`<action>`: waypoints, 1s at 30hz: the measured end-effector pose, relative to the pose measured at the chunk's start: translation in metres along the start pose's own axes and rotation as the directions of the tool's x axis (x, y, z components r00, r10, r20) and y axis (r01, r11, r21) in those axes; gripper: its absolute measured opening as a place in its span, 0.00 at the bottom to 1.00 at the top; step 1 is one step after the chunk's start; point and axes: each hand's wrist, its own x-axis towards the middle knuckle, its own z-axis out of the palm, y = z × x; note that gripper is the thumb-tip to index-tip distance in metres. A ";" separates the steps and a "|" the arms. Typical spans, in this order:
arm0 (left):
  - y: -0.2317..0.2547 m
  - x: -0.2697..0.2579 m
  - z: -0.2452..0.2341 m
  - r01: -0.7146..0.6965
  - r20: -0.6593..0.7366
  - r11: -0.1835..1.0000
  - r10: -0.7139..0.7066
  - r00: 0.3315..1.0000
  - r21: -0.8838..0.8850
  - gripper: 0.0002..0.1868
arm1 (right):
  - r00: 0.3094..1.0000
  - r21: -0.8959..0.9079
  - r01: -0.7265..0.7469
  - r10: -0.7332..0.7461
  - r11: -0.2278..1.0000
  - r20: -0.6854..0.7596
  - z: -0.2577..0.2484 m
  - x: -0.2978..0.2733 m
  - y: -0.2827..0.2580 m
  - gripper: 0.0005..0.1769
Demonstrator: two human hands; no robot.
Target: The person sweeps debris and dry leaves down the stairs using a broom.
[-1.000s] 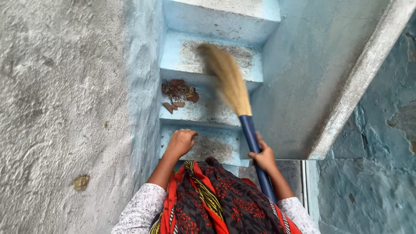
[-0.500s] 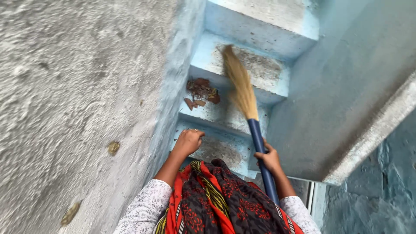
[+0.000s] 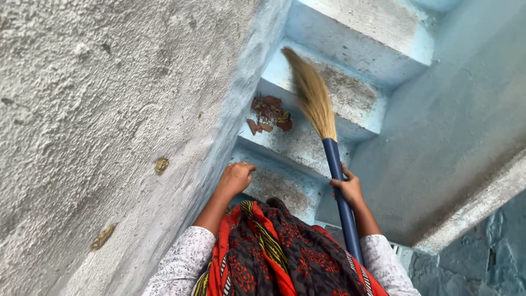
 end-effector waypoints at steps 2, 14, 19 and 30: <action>-0.001 -0.001 0.001 0.004 -0.030 1.000 -0.004 1.000 0.003 0.16 | 0.999 0.014 0.034 -0.034 0.999 -0.003 -0.001 0.008 -0.003 0.53; 0.010 -0.013 0.006 0.064 0.055 0.998 -0.065 0.996 0.021 0.17 | 0.995 -0.199 0.098 -0.091 0.975 0.046 0.032 0.062 0.003 0.55; 0.009 -0.017 0.008 0.085 0.007 0.996 -0.085 0.996 -0.015 0.18 | 0.999 -0.174 0.042 -0.044 0.984 -0.009 -0.019 0.013 0.011 0.56; 0.024 -0.030 0.020 0.026 -0.089 0.998 -0.030 0.996 -0.051 0.16 | 0.995 -0.360 0.103 -0.088 0.927 0.056 0.019 0.048 -0.009 0.56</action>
